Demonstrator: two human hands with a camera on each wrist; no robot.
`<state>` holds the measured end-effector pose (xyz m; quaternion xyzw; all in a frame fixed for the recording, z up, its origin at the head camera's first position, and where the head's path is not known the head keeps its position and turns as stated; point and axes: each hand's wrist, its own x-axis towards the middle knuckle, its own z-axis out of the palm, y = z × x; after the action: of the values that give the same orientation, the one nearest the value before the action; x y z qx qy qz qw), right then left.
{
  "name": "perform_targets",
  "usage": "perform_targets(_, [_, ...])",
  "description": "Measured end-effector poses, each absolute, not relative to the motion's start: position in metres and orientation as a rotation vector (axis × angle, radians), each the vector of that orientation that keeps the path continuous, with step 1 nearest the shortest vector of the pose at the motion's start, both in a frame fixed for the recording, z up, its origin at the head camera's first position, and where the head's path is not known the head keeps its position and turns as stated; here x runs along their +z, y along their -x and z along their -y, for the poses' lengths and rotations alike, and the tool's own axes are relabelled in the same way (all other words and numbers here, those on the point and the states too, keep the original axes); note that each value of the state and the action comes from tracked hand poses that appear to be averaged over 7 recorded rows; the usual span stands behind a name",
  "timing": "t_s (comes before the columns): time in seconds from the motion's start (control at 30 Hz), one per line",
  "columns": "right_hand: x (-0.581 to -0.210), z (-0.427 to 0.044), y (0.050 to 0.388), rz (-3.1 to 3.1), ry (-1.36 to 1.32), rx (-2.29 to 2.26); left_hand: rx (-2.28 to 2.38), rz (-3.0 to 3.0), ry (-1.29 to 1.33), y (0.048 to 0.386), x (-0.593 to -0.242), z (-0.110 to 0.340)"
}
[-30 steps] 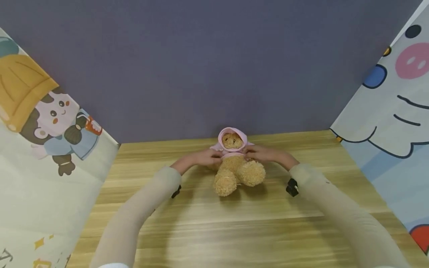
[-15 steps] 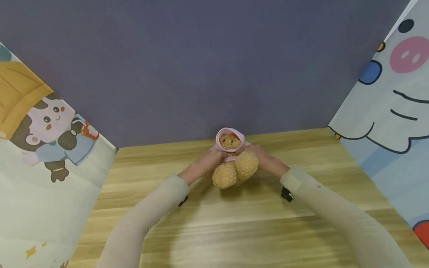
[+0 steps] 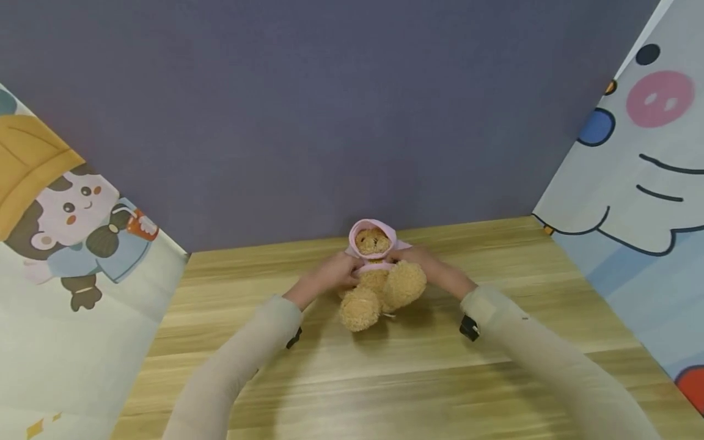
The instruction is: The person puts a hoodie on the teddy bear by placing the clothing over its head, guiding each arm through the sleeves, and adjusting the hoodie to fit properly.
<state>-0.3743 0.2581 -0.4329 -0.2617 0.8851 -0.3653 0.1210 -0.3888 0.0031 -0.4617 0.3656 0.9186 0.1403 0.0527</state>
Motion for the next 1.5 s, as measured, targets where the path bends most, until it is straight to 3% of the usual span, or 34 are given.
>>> perform_targets(0.1, [-0.438,-0.260,0.367,-2.895,1.190,-0.773,0.283,-2.928,-1.156,0.378,-0.469,-0.006])
perform_targets(0.23, [-0.442,-0.263,0.364,-2.911,1.293,-0.674,0.389,-2.963,-1.123,0.366,-0.476,-0.004])
perform_targets(0.5, [-0.460,-0.314,0.372,-2.406,1.222,-0.906,0.970,-2.385,-1.024,0.369,-0.477,0.022])
perform_targets(0.83, [-0.484,-0.305,0.357,-2.514,1.130,-1.231,0.871,-2.742,-1.169,0.361,-0.502,-0.009])
perform_targets(1.0, [-0.491,-0.301,0.346,-2.861,1.362,-1.016,0.734,-2.947,-1.163,0.347,-0.506,-0.025])
perform_targets(1.3, [-0.499,-0.343,0.339,-2.519,1.148,-1.148,0.879,-2.675,-1.168,0.347,-0.505,-0.016])
perform_targets(1.5, [-0.495,-0.339,0.337,-2.607,1.164,-1.116,0.939,-2.670,-1.231,0.347,-0.506,-0.015])
